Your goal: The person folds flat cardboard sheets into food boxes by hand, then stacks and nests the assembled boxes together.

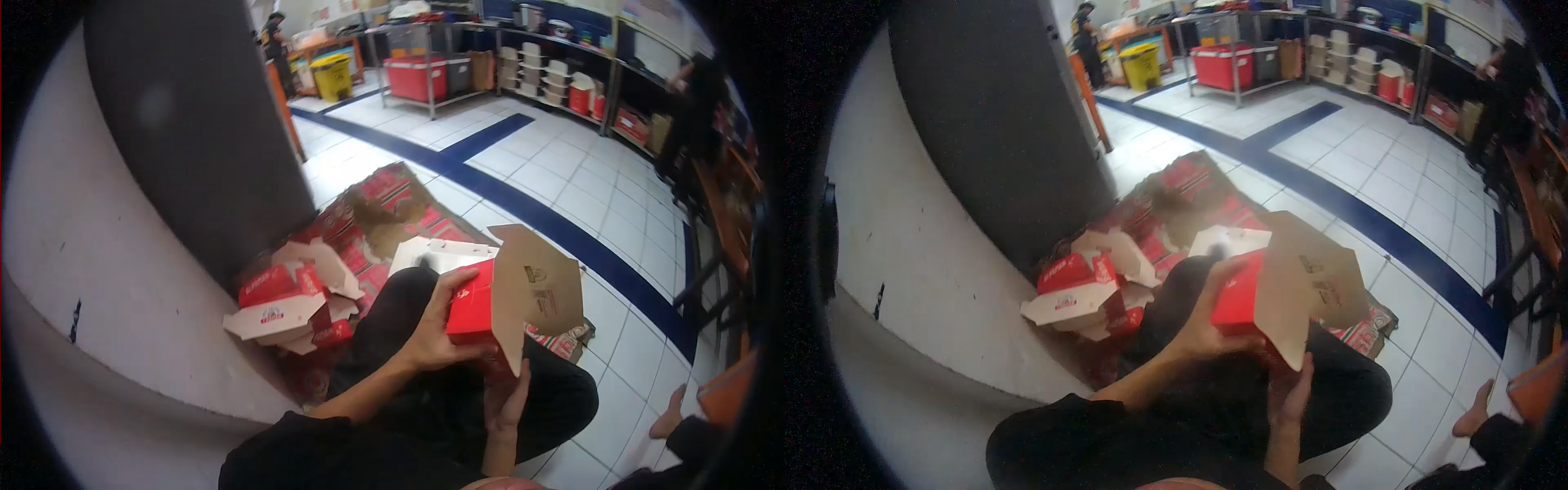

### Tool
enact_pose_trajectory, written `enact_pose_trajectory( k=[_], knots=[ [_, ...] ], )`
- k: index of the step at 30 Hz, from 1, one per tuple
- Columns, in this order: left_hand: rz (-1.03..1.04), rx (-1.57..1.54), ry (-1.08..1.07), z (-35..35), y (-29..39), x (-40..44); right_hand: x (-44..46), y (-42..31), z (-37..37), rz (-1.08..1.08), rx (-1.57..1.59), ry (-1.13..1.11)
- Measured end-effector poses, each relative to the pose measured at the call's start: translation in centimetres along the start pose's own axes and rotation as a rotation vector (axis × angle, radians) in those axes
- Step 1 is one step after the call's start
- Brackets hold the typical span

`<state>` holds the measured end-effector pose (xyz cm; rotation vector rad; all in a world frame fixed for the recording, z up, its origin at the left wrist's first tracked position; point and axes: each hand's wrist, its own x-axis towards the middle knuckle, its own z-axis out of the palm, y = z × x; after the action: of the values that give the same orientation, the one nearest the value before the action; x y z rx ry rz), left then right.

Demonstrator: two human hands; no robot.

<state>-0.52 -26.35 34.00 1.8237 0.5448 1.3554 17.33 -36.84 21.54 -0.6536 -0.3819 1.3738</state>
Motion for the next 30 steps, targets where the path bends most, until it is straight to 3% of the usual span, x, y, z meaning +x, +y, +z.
enact_pose_trajectory(
  k=[3,5,7,9,11,13,17,20,21,22,23,24,29,30],
  knots=[
    [-0.062,0.022,0.108,0.1,-2.4,-0.9,0.9,-0.6,0.8,-0.015,0.081,0.077],
    [-0.079,0.029,0.147,0.1,-4.1,-1.7,1.8,-0.7,-0.8,0.102,0.040,0.161],
    [-0.258,-0.032,0.279,0.0,-5.5,-2.4,3.6,0.3,-3.3,0.084,0.004,0.217],
    [-0.274,0.026,0.327,-0.9,-8.7,-2.8,5.0,1.8,-6.4,-0.048,-0.052,0.140],
    [-0.300,0.085,0.401,-1.2,-11.5,-3.0,5.8,1.4,-5.3,0.015,-0.075,0.256],
    [-0.390,0.148,0.413,-1.2,-15.4,-3.6,5.9,1.6,-6.6,-0.136,-0.223,0.303],
    [-0.568,0.105,0.354,0.5,-19.4,-3.4,5.8,1.4,-2.2,-0.151,-0.439,0.332],
    [-0.635,0.022,0.358,1.1,-22.9,-4.6,7.4,2.5,2.0,-0.158,-0.500,0.043],
    [-0.650,0.009,0.366,1.0,-23.8,-4.8,8.3,3.5,4.3,-0.144,-0.517,0.048],
    [-0.656,-0.138,0.391,0.9,-24.9,-5.3,9.5,5.4,7.5,-0.207,-0.752,-0.040],
    [-0.656,-0.286,0.424,0.4,-25.8,-5.8,10.6,7.4,9.7,-0.203,-0.900,-0.165],
    [-0.501,-0.141,0.353,-0.6,-26.7,-6.9,11.7,9.4,11.9,-0.215,-1.038,-0.294],
    [-0.732,-0.313,0.316,-1.7,-24.9,-5.6,16.4,20.6,21.7,-0.179,-1.222,-1.065],
    [-0.718,-0.357,0.328,-1.9,-24.9,-5.6,16.9,22.8,22.8,-0.162,-1.226,-1.080]
  ],
)
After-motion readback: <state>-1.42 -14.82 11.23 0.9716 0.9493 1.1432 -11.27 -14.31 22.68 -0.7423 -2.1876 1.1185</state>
